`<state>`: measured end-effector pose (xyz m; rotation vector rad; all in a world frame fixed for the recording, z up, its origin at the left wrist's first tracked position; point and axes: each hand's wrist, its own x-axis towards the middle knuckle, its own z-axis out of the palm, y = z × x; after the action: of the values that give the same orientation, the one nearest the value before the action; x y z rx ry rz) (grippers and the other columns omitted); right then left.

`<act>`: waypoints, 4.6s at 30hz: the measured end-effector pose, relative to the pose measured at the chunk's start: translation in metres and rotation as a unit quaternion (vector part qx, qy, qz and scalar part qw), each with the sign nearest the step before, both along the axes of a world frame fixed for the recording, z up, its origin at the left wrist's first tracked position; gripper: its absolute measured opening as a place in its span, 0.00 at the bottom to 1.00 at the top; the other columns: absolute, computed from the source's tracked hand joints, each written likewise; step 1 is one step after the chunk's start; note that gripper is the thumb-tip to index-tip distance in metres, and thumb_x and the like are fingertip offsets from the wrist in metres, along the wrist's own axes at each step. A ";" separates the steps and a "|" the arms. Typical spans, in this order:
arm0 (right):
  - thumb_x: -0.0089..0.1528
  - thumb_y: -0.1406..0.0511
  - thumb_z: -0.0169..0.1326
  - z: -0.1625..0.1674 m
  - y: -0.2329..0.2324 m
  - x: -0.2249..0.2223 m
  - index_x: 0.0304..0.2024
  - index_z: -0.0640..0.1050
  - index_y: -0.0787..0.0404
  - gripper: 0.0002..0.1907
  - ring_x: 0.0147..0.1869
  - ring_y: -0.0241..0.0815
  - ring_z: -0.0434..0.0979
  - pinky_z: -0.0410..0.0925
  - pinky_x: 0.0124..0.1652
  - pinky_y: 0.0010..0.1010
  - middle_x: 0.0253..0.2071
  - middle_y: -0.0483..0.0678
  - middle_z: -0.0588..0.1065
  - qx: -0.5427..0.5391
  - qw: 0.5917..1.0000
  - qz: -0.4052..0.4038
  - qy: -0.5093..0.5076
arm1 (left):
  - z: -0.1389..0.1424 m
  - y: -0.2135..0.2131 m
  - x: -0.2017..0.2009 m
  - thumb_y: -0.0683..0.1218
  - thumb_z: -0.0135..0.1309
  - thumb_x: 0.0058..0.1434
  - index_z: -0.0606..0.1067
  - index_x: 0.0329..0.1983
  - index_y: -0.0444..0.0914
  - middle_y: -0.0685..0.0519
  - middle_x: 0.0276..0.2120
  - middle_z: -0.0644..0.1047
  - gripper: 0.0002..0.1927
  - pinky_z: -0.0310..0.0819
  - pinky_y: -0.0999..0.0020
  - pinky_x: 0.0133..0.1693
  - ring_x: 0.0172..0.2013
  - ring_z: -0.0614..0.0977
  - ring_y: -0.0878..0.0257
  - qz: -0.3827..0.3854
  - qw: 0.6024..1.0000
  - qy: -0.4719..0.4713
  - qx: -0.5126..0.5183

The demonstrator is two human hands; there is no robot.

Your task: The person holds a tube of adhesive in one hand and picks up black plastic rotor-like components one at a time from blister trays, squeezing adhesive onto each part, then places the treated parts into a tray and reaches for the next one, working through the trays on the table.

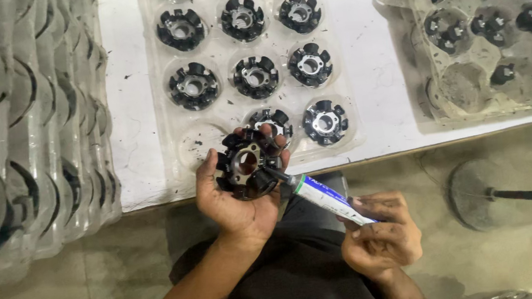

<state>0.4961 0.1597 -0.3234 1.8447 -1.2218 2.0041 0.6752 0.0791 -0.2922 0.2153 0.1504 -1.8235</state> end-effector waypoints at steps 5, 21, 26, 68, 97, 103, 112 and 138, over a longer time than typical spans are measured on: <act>0.46 0.78 0.55 0.004 0.006 -0.002 0.27 0.70 0.61 0.11 0.38 0.53 0.81 0.76 0.34 0.38 0.35 0.59 0.78 0.037 0.999 0.030 0.006 | -0.001 -0.002 -0.001 0.58 0.51 0.65 0.74 0.54 0.35 0.37 0.53 0.77 0.25 0.77 0.48 0.54 0.53 0.79 0.40 -0.005 1.000 -0.015 0.017; 0.58 0.77 0.67 0.011 0.019 0.000 0.34 0.66 0.60 0.20 0.43 0.47 0.79 0.74 0.39 0.30 0.40 0.55 0.75 0.116 0.990 -0.018 -0.078 | -0.045 -0.065 0.068 0.49 0.44 0.75 0.74 0.54 0.35 0.44 0.44 0.79 0.15 0.81 0.57 0.44 0.42 0.82 0.51 0.088 0.858 -0.478 -0.167; 0.62 0.75 0.66 0.001 0.024 -0.002 0.37 0.65 0.59 0.20 0.46 0.46 0.78 0.73 0.43 0.29 0.40 0.55 0.76 0.161 0.976 0.013 -0.144 | -0.056 -0.074 0.081 0.42 0.52 0.71 0.78 0.44 0.39 0.52 0.37 0.82 0.05 0.77 0.58 0.40 0.38 0.84 0.55 0.039 0.491 -0.829 -0.264; 0.58 0.82 0.63 -0.030 0.041 -0.026 0.35 0.68 0.62 0.17 0.56 0.51 0.81 0.80 0.46 0.41 0.49 0.60 0.76 0.220 0.853 0.198 -0.429 | -0.010 -0.038 -0.012 0.53 0.56 0.58 0.65 0.71 0.36 0.38 0.68 0.66 0.37 0.60 0.52 0.72 0.67 0.67 0.45 -0.083 0.966 -0.150 -0.195; 0.47 0.82 0.62 0.044 0.022 -0.014 0.24 0.68 0.59 0.18 0.44 0.56 0.83 0.79 0.42 0.40 0.38 0.55 0.79 0.143 0.983 -0.022 0.112 | 0.019 -0.017 0.003 0.49 0.46 0.76 0.73 0.53 0.26 0.36 0.55 0.76 0.19 0.71 0.64 0.63 0.56 0.79 0.56 0.082 0.821 -0.408 -0.391; 0.47 0.83 0.62 0.042 0.022 -0.009 0.23 0.67 0.59 0.19 0.43 0.55 0.83 0.79 0.41 0.39 0.37 0.55 0.79 0.137 0.985 -0.020 0.105 | 0.017 -0.017 0.005 0.47 0.44 0.77 0.72 0.54 0.26 0.36 0.55 0.76 0.18 0.72 0.62 0.64 0.57 0.79 0.55 0.076 0.833 -0.390 -0.384; 0.47 0.83 0.61 0.042 0.026 -0.007 0.22 0.66 0.59 0.20 0.43 0.55 0.83 0.79 0.40 0.38 0.37 0.55 0.78 0.138 0.982 -0.033 0.123 | 0.013 -0.015 0.008 0.47 0.44 0.77 0.71 0.54 0.26 0.37 0.56 0.76 0.17 0.72 0.63 0.64 0.57 0.79 0.56 0.076 0.846 -0.376 -0.370; 0.53 0.83 0.58 0.022 0.023 -0.006 0.27 0.62 0.57 0.21 0.42 0.57 0.82 0.79 0.37 0.40 0.36 0.56 0.76 0.112 0.986 -0.061 0.110 | -0.001 -0.003 -0.013 0.58 0.49 0.65 0.74 0.53 0.36 0.38 0.51 0.77 0.23 0.75 0.39 0.55 0.54 0.79 0.37 -0.007 0.999 -0.047 0.005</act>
<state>0.4903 0.1831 -0.3009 1.9717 -1.5018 1.6059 0.6620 0.0762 -0.2929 0.3099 0.0922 -1.8230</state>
